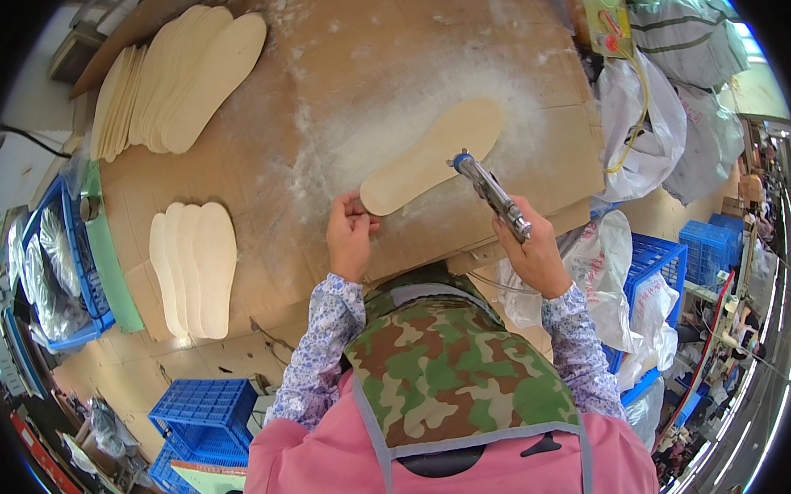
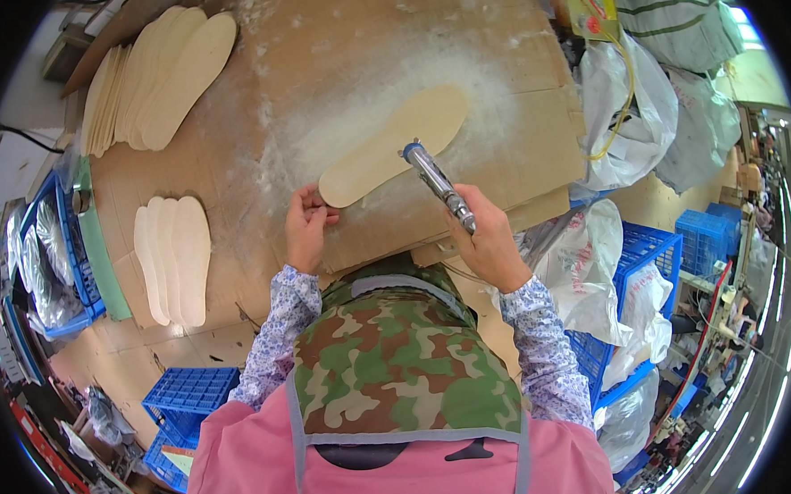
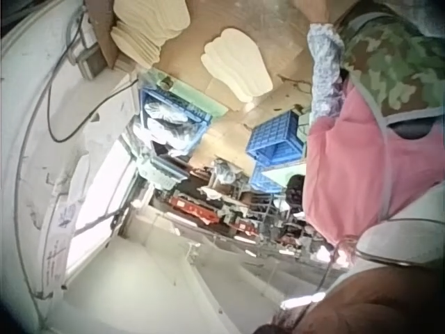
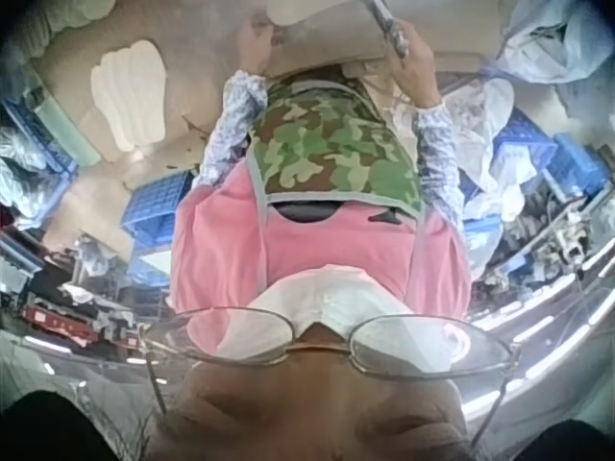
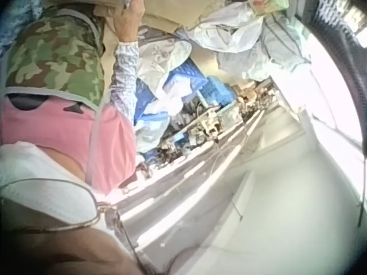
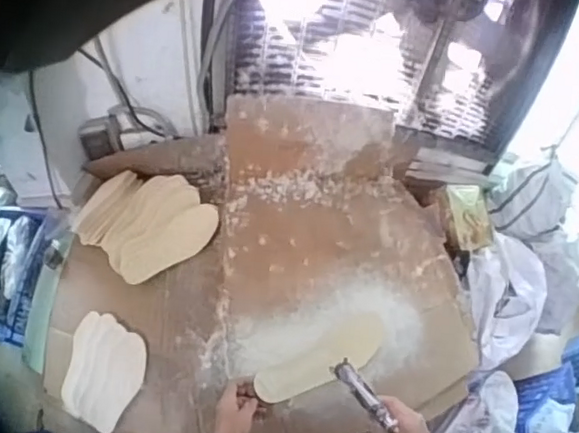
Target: The recorder uses a spray gun to apply glue to a series of shoe insoles in a manufacturing setting.
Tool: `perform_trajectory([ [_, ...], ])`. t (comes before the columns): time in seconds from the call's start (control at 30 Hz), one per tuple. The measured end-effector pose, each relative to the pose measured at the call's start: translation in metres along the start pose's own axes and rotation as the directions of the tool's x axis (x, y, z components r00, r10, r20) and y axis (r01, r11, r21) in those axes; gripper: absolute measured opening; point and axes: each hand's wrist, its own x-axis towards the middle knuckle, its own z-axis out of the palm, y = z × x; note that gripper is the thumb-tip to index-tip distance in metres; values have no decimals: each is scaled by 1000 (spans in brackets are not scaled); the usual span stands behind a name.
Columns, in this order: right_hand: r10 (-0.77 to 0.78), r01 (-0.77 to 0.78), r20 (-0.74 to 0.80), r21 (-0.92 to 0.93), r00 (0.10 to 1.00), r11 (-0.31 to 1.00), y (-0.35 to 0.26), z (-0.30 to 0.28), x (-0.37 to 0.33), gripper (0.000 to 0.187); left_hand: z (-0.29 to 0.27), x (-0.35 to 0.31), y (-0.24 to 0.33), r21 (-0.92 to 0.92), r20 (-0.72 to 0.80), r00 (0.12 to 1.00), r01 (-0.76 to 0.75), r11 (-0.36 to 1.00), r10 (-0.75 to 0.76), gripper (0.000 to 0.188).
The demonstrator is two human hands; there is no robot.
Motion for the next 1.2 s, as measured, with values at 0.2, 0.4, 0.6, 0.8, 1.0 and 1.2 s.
perform_trajectory([
  [0.2, -16, 12, -138, -32, 990, 999, 15, -17, 14, 20, 1, -2, -2, -13, -5, 1000, 6, 1000, -6, 31],
  [0.4, -51, 25, -267, -98, 962, 995, 35, -30, 19, 19, -4, -1, -6, 9, 15, 1000, -1, 1000, 0, 33],
  [0.6, 40, -61, -289, -63, 957, 996, 46, -33, 7, 19, -4, -2, -4, 22, 28, 1000, -8, 1000, 7, 34],
  [0.8, 70, -81, -209, -45, 975, 996, 32, -23, -15, 20, -2, -4, -2, 17, 24, 1000, -20, 1000, 20, 35],
  [1.0, 66, -63, -108, 31, 992, 998, 19, -7, -32, 22, -3, -7, -5, 23, 13, 999, -42, 999, 41, 39],
  [1.2, 68, -68, -5, 32, 998, 997, 1, 9, -42, 24, -2, -12, -9, -16, -34, 996, -78, 997, 78, 44],
])
